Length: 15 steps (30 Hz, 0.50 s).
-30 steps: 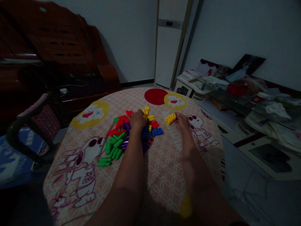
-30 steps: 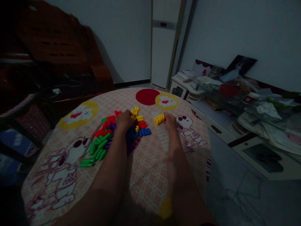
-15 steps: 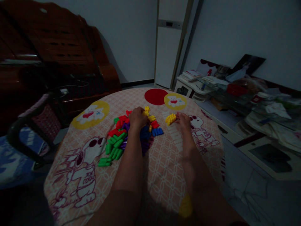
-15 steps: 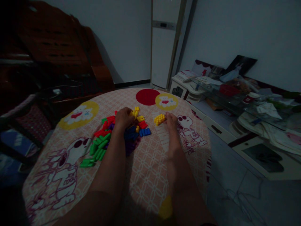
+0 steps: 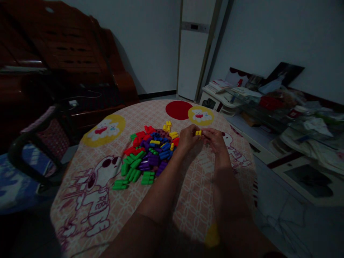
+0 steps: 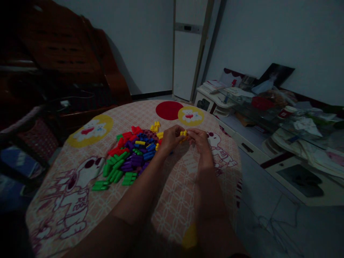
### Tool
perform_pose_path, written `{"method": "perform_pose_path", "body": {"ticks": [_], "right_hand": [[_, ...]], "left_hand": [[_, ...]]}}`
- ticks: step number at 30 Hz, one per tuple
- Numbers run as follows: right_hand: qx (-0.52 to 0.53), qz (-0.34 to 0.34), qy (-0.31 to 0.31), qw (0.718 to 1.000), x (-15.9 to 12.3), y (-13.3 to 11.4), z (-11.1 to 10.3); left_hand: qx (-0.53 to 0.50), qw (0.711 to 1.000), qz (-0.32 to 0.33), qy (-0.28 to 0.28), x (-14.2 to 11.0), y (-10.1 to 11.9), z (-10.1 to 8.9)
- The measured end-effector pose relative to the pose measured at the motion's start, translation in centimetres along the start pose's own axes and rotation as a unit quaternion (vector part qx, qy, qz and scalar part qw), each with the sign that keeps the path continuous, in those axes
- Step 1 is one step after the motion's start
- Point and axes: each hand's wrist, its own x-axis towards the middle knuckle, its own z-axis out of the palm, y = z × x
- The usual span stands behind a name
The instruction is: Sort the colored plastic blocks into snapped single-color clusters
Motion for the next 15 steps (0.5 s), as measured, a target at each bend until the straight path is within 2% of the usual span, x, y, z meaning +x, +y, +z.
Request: {"method": "perform_pose_path", "body": {"ticks": [7,11,15], "right_hand": [[-0.041,0.010,-0.022,0.999,-0.1,0.0,-1.1],[-0.067,0.021,-0.054,0.996,-0.2,-0.2,-1.1],[-0.081,0.024,-0.046,0.995,-0.1,-0.3,-1.1]], "left_hand": [[-0.053,0.998,-0.022,-0.003,-0.1,-0.3,0.5],[-0.018,1.000,0.005,-0.020,-0.2,-0.6,0.8],[0.036,0.999,0.025,-0.026,-0.6,-0.4,1.2]]}}
